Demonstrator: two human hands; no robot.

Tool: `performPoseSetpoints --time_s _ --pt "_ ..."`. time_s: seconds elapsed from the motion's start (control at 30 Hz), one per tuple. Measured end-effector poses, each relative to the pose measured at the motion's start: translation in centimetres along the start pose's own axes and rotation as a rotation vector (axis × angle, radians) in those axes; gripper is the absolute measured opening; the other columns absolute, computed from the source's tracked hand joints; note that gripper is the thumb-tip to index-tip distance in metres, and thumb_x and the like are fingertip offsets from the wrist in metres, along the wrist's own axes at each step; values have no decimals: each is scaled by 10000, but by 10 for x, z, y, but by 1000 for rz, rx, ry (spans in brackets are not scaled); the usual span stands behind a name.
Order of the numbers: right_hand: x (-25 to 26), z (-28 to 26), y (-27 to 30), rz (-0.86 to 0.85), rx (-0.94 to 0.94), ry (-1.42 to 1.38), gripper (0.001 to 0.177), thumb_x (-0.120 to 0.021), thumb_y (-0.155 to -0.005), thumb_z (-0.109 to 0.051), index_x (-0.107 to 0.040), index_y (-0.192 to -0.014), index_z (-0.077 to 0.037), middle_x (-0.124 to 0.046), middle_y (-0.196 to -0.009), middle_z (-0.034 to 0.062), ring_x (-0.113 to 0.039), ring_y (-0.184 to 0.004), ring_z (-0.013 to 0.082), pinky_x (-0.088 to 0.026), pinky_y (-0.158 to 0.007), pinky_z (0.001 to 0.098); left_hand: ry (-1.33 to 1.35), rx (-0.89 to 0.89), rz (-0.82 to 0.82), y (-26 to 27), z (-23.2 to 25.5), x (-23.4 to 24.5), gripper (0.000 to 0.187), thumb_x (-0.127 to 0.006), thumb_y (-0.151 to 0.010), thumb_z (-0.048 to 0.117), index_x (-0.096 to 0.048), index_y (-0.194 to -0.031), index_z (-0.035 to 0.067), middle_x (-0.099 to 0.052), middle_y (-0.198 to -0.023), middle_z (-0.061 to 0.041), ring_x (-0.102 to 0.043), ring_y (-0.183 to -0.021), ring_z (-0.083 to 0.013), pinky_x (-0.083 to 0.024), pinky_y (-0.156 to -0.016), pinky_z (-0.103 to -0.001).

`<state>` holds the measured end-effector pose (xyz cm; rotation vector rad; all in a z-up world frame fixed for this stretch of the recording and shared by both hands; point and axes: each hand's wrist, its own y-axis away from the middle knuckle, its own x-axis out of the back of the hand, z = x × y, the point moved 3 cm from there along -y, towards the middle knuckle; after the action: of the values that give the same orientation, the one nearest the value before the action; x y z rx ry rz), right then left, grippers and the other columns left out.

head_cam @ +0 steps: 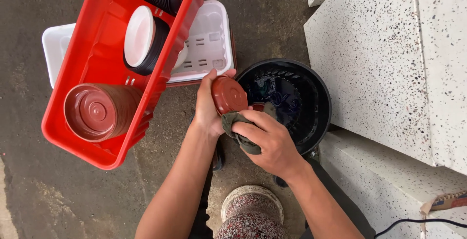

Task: Cleaning plastic pot saucers by dipping them in a bucket of water and wiping them with a cloth.

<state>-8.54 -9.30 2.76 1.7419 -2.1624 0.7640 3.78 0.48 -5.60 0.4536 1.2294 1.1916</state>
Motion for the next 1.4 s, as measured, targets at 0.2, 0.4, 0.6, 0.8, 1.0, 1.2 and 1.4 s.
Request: performPoseSetpoints --time_s 0.2,0.4,0.6,0.8,1.0,1.2,1.4 --pt "-8 55 21 48 -63 136 276 -815 -864 -72 -743 -1103 -189 -711 -1169 69 -731 -1068 288 -610 -896 479 278 54 -92 29 26 -16 481 -611 -898 457 -660 -1252 135 -651 -1220 -268 -674 -1083 -469 -555 -902 -587" --pt "20 26 -4 230 -277 -117 221 -670 -987 2 -692 -1189 -86 -681 -1185 132 -690 -1133 410 -587 -891 576 182 -36 -296 19 20 -19 612 -549 -959 493 -561 -1436 109 -581 -1428 -283 -603 -1276 -474 -500 -1007 -633" --pt "19 29 -5 253 -340 -173 222 -671 -982 6 -679 -1193 -63 -668 -1193 151 -679 -1153 412 -577 -913 600 92 -63 -365 33 27 -27 596 -460 -1011 465 -546 -1472 98 -559 -1473 -270 -572 -1316 -491 -494 -1028 -635" --pt "15 33 -4 297 -376 -223 247 -708 -966 1 -672 -1204 -58 -687 -1192 145 -692 -1142 387 -563 -932 587 98 -119 -362 27 24 -23 642 -490 -991 540 -584 -1433 83 -599 -1422 -287 -604 -1269 -516 -521 -987 -648" --pt "14 45 1 415 -518 -293 316 -794 -936 -79 -688 -1233 -66 -734 -1100 146 -731 -1044 306 -592 -892 503 187 -121 -341 19 21 -18 551 -526 -965 417 -587 -1401 84 -595 -1421 -289 -585 -1256 -577 -512 -948 -725" --pt "12 53 6 471 -525 -275 362 -855 -880 -97 -703 -1206 -67 -742 -1062 140 -724 -1040 254 -587 -874 465 154 -194 -346 15 15 -20 538 -528 -972 385 -576 -1407 72 -608 -1404 -284 -597 -1258 -546 -528 -972 -688" --pt "-3 35 9 384 -435 -247 241 -823 -870 -38 -721 -1089 -52 -726 -945 114 -718 -895 270 -556 -748 427 274 -315 -284 6 12 -12 530 -494 -971 368 -562 -1400 64 -596 -1403 -293 -599 -1248 -549 -518 -988 -708"
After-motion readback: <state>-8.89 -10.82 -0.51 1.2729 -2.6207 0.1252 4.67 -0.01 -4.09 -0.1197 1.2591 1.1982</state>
